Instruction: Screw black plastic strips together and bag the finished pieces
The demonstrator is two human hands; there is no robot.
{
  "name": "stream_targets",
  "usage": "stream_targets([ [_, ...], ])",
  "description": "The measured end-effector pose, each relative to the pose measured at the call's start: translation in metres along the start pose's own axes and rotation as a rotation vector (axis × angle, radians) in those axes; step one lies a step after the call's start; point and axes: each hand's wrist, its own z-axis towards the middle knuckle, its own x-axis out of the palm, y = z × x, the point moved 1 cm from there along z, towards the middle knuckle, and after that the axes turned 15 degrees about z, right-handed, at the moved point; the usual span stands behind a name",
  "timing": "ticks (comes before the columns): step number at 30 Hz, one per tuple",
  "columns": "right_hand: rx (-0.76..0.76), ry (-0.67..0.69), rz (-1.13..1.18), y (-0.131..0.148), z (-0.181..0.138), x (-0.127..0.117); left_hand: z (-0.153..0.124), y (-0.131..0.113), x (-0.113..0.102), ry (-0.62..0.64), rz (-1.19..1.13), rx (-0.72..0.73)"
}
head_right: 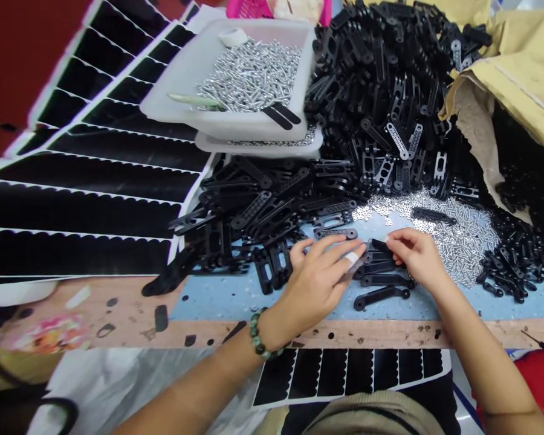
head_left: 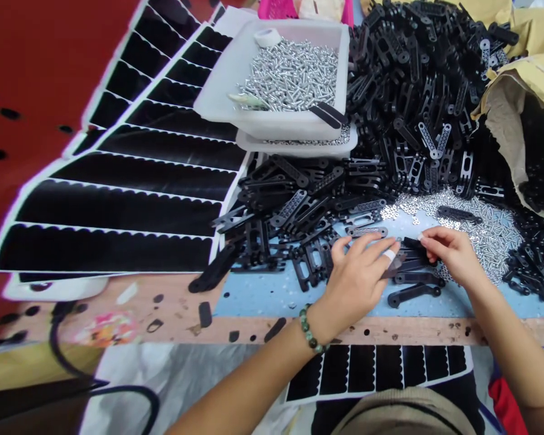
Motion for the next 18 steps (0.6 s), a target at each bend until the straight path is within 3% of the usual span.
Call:
stream_targets([
  [6,0.093,0.075,-0.129,-0.001,0.009,0.002,-0.003,-0.001,0.007,0.065,0.069,0.1],
  [18,-0.04,0.047,-0.467,0.001,0.01,0.004,0.008,-0.007,0.009,0.082,0.103,0.106],
])
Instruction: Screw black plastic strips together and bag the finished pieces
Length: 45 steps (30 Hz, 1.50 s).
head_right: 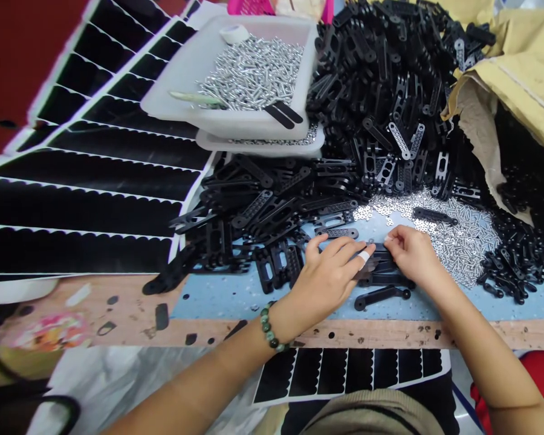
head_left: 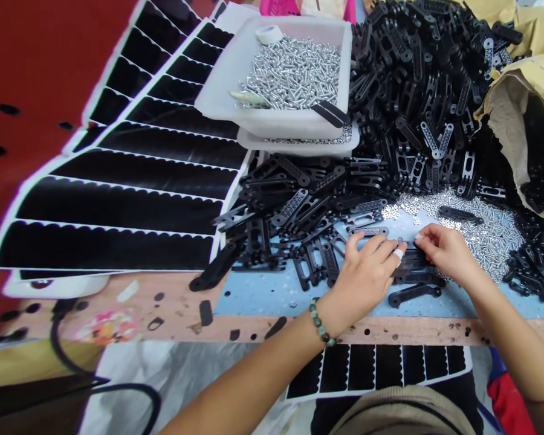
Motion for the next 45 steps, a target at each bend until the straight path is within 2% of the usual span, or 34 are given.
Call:
stream_targets([
  [4,-0.111,-0.053,-0.219,0.002,-0.004,0.0,0.002,-0.002,0.001,-0.006,0.014,-0.009],
  [7,-0.208,-0.148,-0.418,0.001,-0.01,-0.003,0.0,-0.004,0.002,0.005,0.004,-0.023],
  [9,-0.304,-0.187,-0.468,-0.002,-0.016,-0.004,-0.004,-0.008,0.002,-0.007,-0.045,-0.034],
  [13,-0.484,-0.048,-0.382,-0.013,-0.028,0.001,-0.016,-0.02,0.007,0.006,-0.211,-0.038],
  [17,-0.576,0.152,-0.247,-0.021,-0.04,0.007,-0.021,-0.034,0.015,0.072,-0.214,-0.05],
  [18,-0.589,0.139,-0.219,-0.023,-0.043,0.006,-0.022,-0.037,0.017,0.084,-0.207,-0.05],
  [22,-0.563,-0.142,-0.221,-0.032,-0.059,0.0,-0.025,-0.044,0.022,0.097,-0.241,-0.053],
  [23,-0.554,-0.164,-0.24,-0.034,-0.063,0.0,-0.027,-0.044,0.022,0.089,-0.256,-0.058],
  [27,-0.578,-0.059,-0.291,-0.043,-0.071,0.008,-0.029,-0.033,0.025,0.037,-0.263,-0.081],
  [30,-0.58,-0.035,-0.335,-0.045,-0.071,0.019,-0.027,-0.027,0.025,0.024,-0.278,-0.096],
  [35,-0.531,0.102,-0.589,-0.039,-0.072,0.036,-0.025,-0.033,0.027,0.054,-0.294,-0.125],
  [37,-0.502,0.145,-0.619,-0.036,-0.072,0.039,-0.024,-0.036,0.028,0.055,-0.276,-0.121],
  [40,-0.488,0.163,-0.518,-0.038,-0.07,0.035,-0.022,-0.036,0.03,0.04,-0.267,-0.099],
  [42,-0.515,0.156,-0.323,-0.044,-0.069,0.026,-0.021,-0.036,0.03,0.019,-0.265,-0.09],
  [45,-0.57,-0.046,0.035,-0.053,-0.069,0.008,-0.02,-0.034,0.027,-0.018,-0.298,-0.1],
])
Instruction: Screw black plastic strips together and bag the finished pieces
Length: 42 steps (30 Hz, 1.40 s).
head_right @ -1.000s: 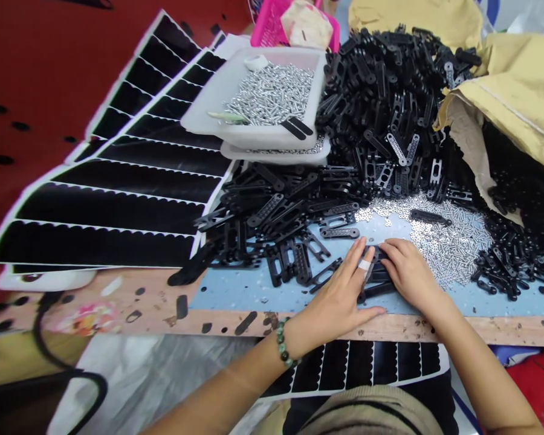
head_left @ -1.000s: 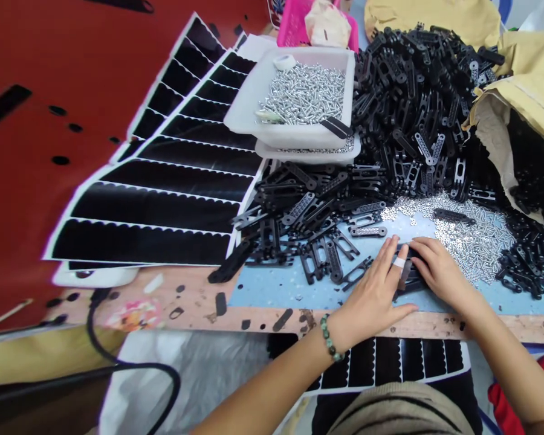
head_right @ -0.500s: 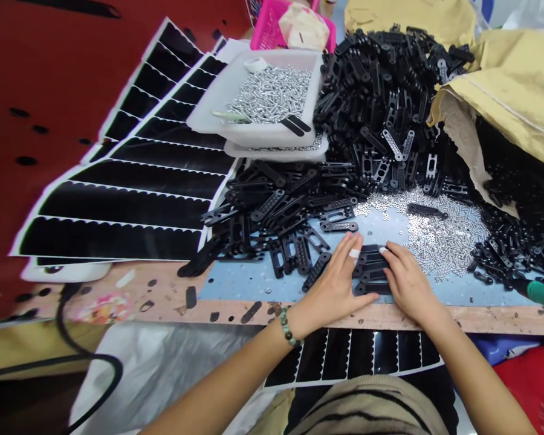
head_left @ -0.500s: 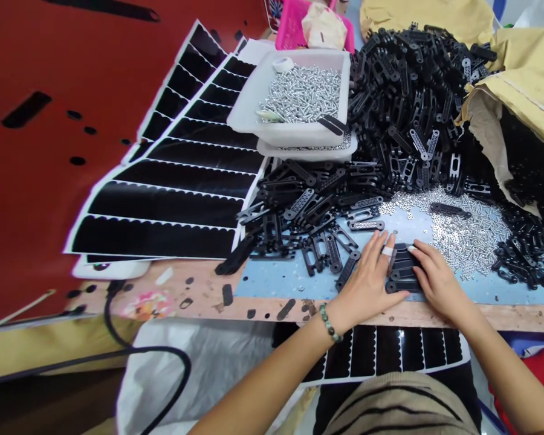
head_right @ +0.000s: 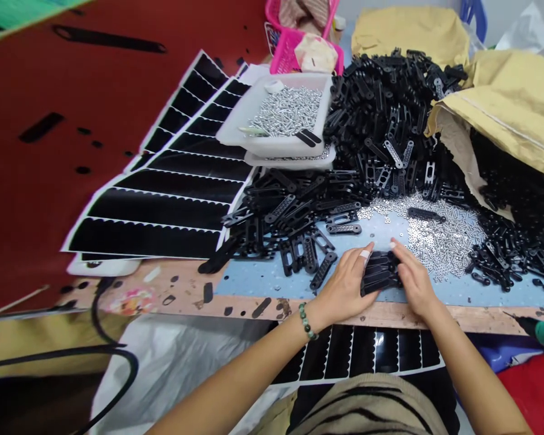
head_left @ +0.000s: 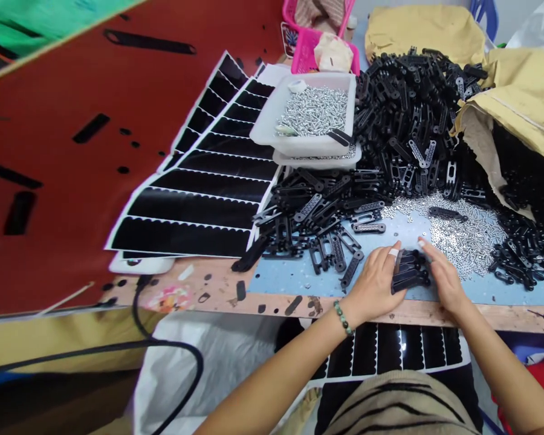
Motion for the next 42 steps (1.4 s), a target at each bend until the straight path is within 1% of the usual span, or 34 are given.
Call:
stream_targets([
  [1,-0.02,-0.106,0.058,-0.001,-0.001,-0.005,0.0,0.0,-0.004,-0.014,-0.027,-0.022],
  [2,-0.045,-0.183,0.093,-0.001,-0.001,-0.009,0.001,0.0,-0.009,-0.025,-0.065,-0.059],
  [3,-0.08,-0.219,0.112,0.001,0.0,-0.011,0.001,-0.001,-0.015,-0.024,-0.122,-0.108],
  [4,-0.124,-0.224,0.123,0.004,0.002,-0.011,0.001,-0.001,-0.023,-0.001,-0.207,-0.163],
  [5,-0.177,-0.217,0.128,0.008,0.005,-0.009,0.001,-0.002,-0.03,0.053,-0.326,-0.215],
  [6,-0.232,-0.205,0.131,0.013,0.009,-0.006,0.001,-0.003,-0.036,0.138,-0.475,-0.254],
  [8,-0.322,-0.177,0.138,0.023,0.017,0.004,0.002,-0.007,-0.045,0.355,-0.805,-0.288],
  [9,-0.329,-0.17,0.137,0.027,0.02,0.009,0.002,-0.009,-0.046,0.453,-0.95,-0.298],
  [10,-0.296,-0.172,0.128,0.03,0.023,0.014,0.002,-0.01,-0.046,0.519,-1.065,-0.316],
  [11,-0.222,-0.184,0.115,0.031,0.026,0.018,0.002,-0.011,-0.045,0.55,-1.144,-0.348],
  [13,-0.001,-0.249,0.085,0.029,0.029,0.023,-0.001,-0.01,-0.04,0.548,-1.212,-0.432],
  [15,0.21,-0.324,0.07,0.023,0.03,0.023,-0.007,-0.008,-0.035,0.502,-1.149,-0.468],
  [16,0.283,-0.347,0.061,0.019,0.031,0.023,-0.011,-0.007,-0.033,0.448,-1.058,-0.457],
  [17,0.337,-0.358,0.037,0.015,0.032,0.023,-0.016,-0.006,-0.032,0.361,-0.924,-0.436],
  [19,0.404,-0.34,-0.054,0.008,0.035,0.024,-0.022,-0.006,-0.031,0.112,-0.562,-0.388],
  [20,0.422,-0.321,-0.116,0.006,0.036,0.025,-0.024,-0.007,-0.029,0.006,-0.373,-0.349],
  [21,0.432,-0.304,-0.181,0.005,0.038,0.028,-0.025,-0.008,-0.027,-0.055,-0.21,-0.297],
  [22,0.435,-0.294,-0.245,0.004,0.039,0.031,-0.024,-0.01,-0.023,-0.066,-0.082,-0.236],
  [24,0.409,-0.294,-0.372,0.004,0.04,0.036,-0.02,-0.012,-0.013,-0.001,0.067,-0.133],
  [26,0.334,-0.307,-0.491,0.005,0.04,0.039,-0.014,-0.012,-0.005,0.065,0.124,-0.108],
  [28,0.223,-0.328,-0.558,0.008,0.038,0.036,-0.01,-0.009,-0.002,0.093,0.134,-0.121],
  [29,0.161,-0.338,-0.551,0.01,0.037,0.033,-0.009,-0.008,-0.002,0.102,0.117,-0.122],
  [31,0.041,-0.313,-0.434,0.019,0.036,0.026,-0.008,-0.006,-0.007,0.088,0.044,-0.12],
  [33,-0.059,-0.178,-0.247,0.031,0.036,0.021,-0.007,-0.004,-0.015,0.044,-0.061,-0.112],
  [35,-0.107,-0.018,-0.102,0.044,0.037,0.018,-0.005,-0.004,-0.024,0.015,-0.17,-0.104],
  [36,-0.105,0.028,-0.062,0.049,0.038,0.018,-0.004,-0.004,-0.028,0.009,-0.218,-0.113],
  [37,-0.091,0.041,-0.036,0.052,0.038,0.017,-0.004,-0.004,-0.031,-0.001,-0.258,-0.141],
  [38,-0.062,0.022,-0.013,0.055,0.037,0.016,-0.005,-0.004,-0.034,-0.025,-0.286,-0.188],
  [40,0.038,-0.067,0.07,0.054,0.032,0.009,-0.009,-0.006,-0.037,-0.117,-0.282,-0.289],
  [41,0.111,-0.103,0.135,0.052,0.028,0.005,-0.013,-0.007,-0.037,-0.159,-0.243,-0.308],
  [42,0.196,-0.123,0.209,0.05,0.023,0.0,-0.017,-0.009,-0.035,-0.18,-0.181,-0.295],
])
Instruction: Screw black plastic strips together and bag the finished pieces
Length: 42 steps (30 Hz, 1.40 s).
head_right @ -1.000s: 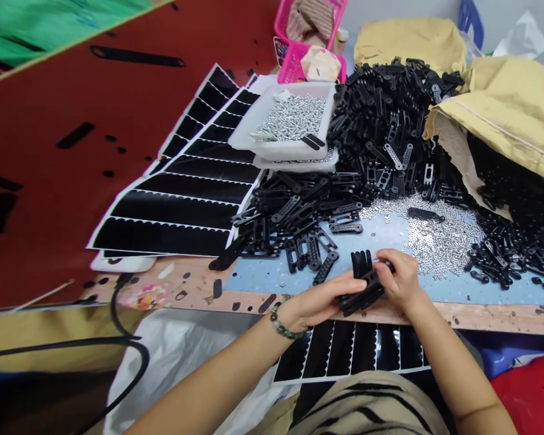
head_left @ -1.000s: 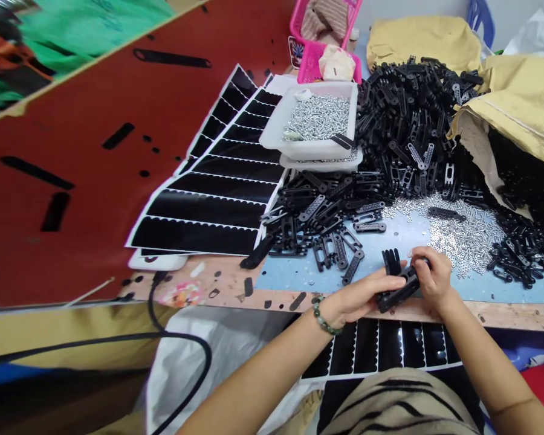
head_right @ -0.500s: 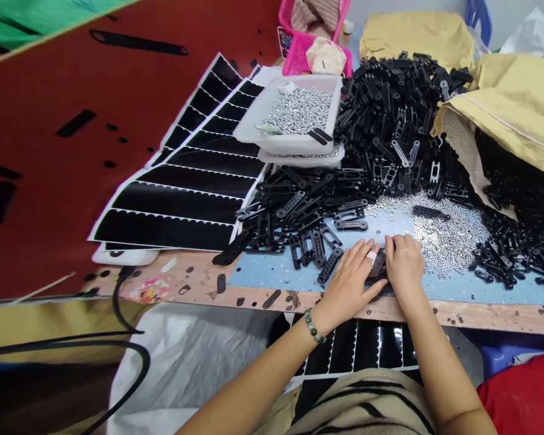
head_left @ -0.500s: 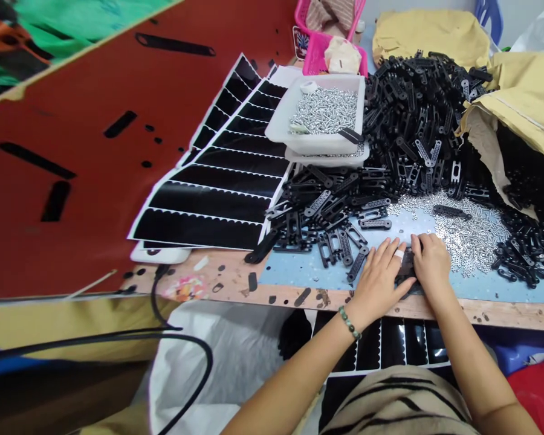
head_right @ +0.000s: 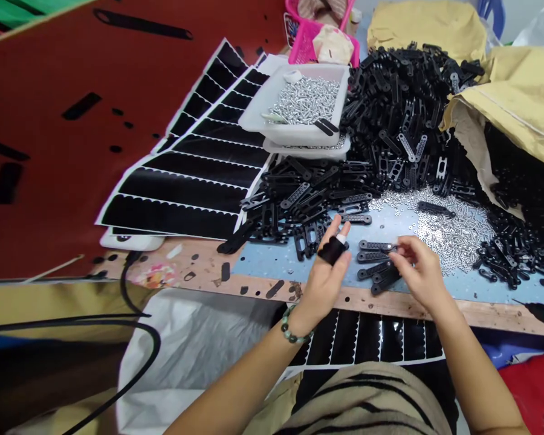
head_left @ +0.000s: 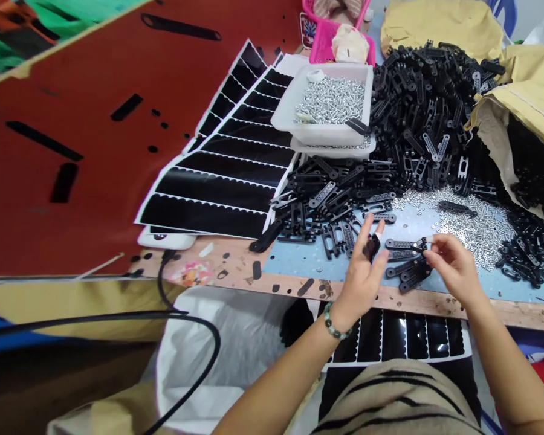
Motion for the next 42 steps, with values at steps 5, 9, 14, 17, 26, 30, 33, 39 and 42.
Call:
stream_targets([
  [5,0.348,0.092,0.165,-0.014,-0.016,-0.018,-0.03,0.001,0.015,0.018,0.354,0.224],
  [9,0.339,0.14,0.05,-0.019,-0.019,-0.014,-0.053,0.004,0.016,-0.018,0.417,0.343],
  [14,0.282,0.165,-0.081,-0.02,-0.018,-0.011,-0.069,0.004,0.011,0.156,0.417,0.372],
  [17,0.32,0.178,-0.035,-0.021,-0.019,-0.012,-0.069,0.004,0.011,0.18,0.425,0.365],
  [26,0.342,0.134,-0.036,-0.029,-0.023,-0.011,-0.066,0.004,0.009,0.22,0.423,0.383],
  [30,0.318,0.152,-0.076,-0.027,-0.023,-0.011,-0.066,0.003,0.008,0.229,0.419,0.395],
  [33,0.24,0.182,-0.148,-0.024,-0.022,-0.009,-0.065,0.002,0.008,0.219,0.408,0.388],
  [39,0.096,0.175,-0.412,-0.024,-0.026,-0.004,-0.06,-0.007,0.012,0.203,0.399,0.339],
  [42,0.025,0.169,-0.631,-0.021,-0.027,-0.005,-0.055,-0.012,0.01,0.192,0.392,0.309],
])
